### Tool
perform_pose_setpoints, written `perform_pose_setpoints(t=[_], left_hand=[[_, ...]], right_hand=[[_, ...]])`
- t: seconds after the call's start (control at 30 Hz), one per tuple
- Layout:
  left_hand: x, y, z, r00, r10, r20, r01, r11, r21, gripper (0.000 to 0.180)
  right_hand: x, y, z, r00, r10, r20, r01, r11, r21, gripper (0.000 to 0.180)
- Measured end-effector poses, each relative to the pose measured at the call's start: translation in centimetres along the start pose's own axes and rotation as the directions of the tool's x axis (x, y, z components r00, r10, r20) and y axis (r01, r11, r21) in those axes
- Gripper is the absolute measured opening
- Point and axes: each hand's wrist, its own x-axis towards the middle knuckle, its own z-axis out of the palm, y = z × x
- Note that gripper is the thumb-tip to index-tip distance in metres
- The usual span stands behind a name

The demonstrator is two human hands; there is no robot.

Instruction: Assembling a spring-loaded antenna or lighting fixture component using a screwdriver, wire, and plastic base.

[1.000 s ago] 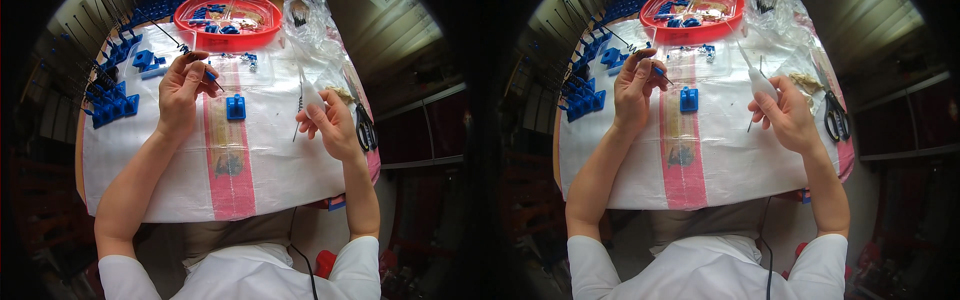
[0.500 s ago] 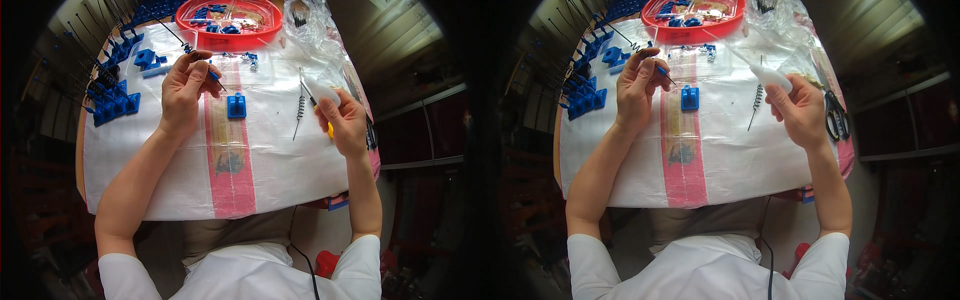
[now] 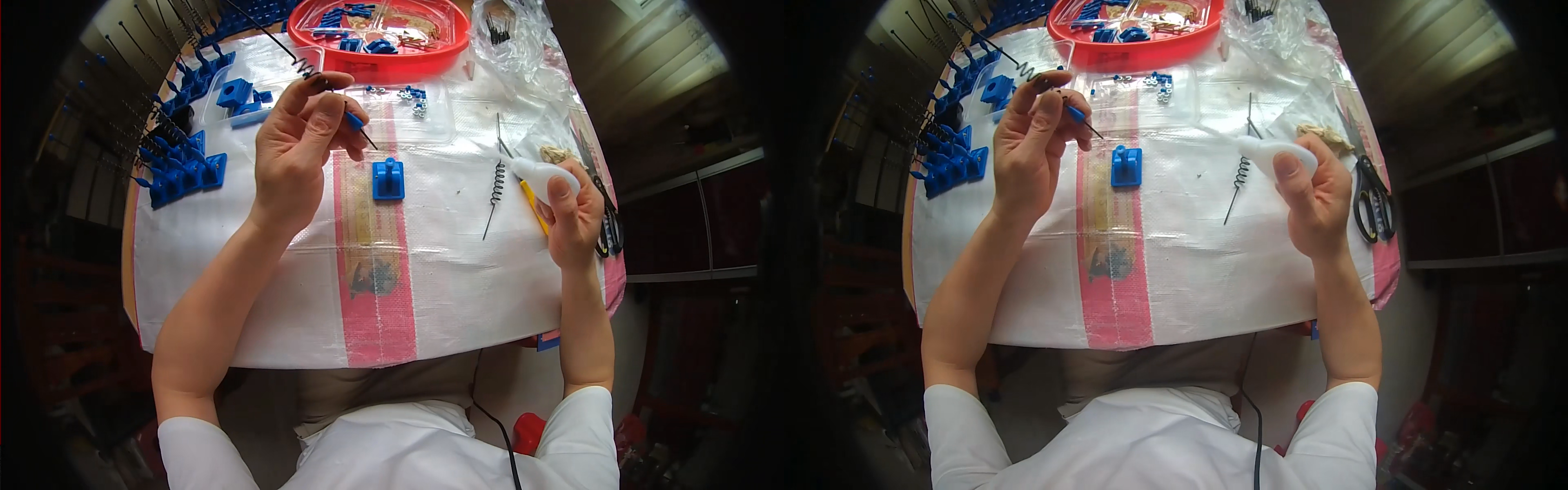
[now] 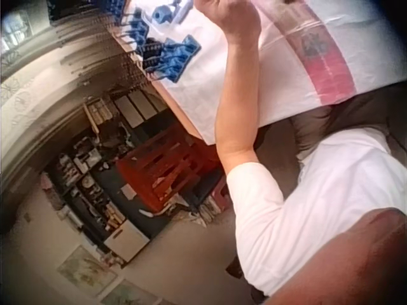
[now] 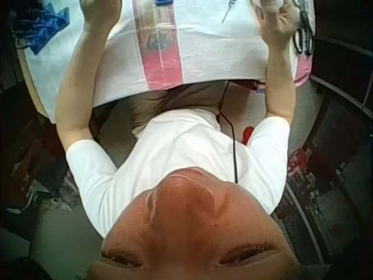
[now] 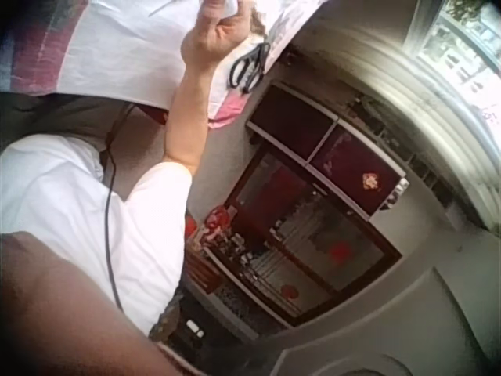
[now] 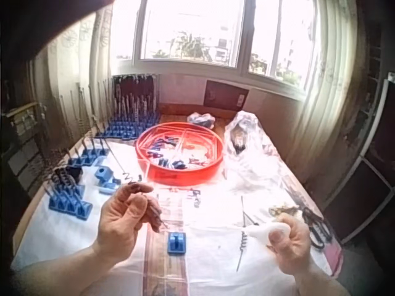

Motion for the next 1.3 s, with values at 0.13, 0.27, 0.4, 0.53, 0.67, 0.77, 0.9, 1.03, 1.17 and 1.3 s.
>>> perform_pose_setpoints(t=[0.13,0.27,0.4,0.53,0.67,0.77,0.9,1.03,1.17,1.3], left_hand=[[0.2,0.4,0.4,0.999,0.034,0.015,-0.035,0.999,0.03,0.027],[-0.5,-1.0,0.5,1.0,0.0,-0.013,0.001,0.997,0.079,0.027],[-0.5,-1.3,0.4,0.997,-0.027,-0.076,0.032,0.997,0.064,0.025],[-0.6,-1.3,0.1,0.996,-0.038,-0.079,0.041,0.999,0.034,0.026],[-0.7,-1.3,0.2,0.997,-0.042,-0.065,0.045,0.998,0.046,0.026],[-0.7,-1.5,0.0,0.998,-0.037,-0.051,0.039,0.998,0.042,0.026],[-0.7,-1.5,-0.1,0.998,-0.034,-0.048,0.036,0.999,0.04,0.026],[-0.7,-1.5,-0.2,0.998,-0.037,-0.041,0.039,0.998,0.039,0.026],[-0.7,-1.4,-0.2,0.998,-0.038,-0.041,0.04,0.998,0.039,0.026],[-0.7,-1.4,-0.1,0.998,-0.039,-0.041,0.041,0.998,0.039,0.026]], right_hand=[[-0.2,0.3,0.3,1.0,-0.021,-0.016,0.021,0.998,-0.057,0.029],[-0.3,0.2,0.7,1.0,-0.023,-0.009,0.023,0.999,-0.045,0.028],[-0.4,0.3,0.6,1.0,-0.01,-0.002,0.01,1.0,-0.022,0.028],[-0.5,0.3,0.6,1.0,-0.017,0.006,0.018,0.999,-0.032,0.028],[-0.5,0.5,0.7,0.999,-0.039,0.009,0.039,0.999,-0.025,0.028],[-0.5,0.3,0.8,0.999,-0.033,0.015,0.034,0.999,-0.039,0.028],[-0.5,0.2,0.8,1.0,-0.014,0.013,0.015,0.999,-0.046,0.029],[-0.5,0.4,0.8,1.0,-0.021,0.011,0.022,0.999,-0.043,0.028],[-0.5,0.5,0.8,0.999,-0.033,0.011,0.033,0.999,-0.036,0.027],[-0.5,0.6,0.8,0.999,-0.032,0.01,0.032,0.999,-0.033,0.027]])
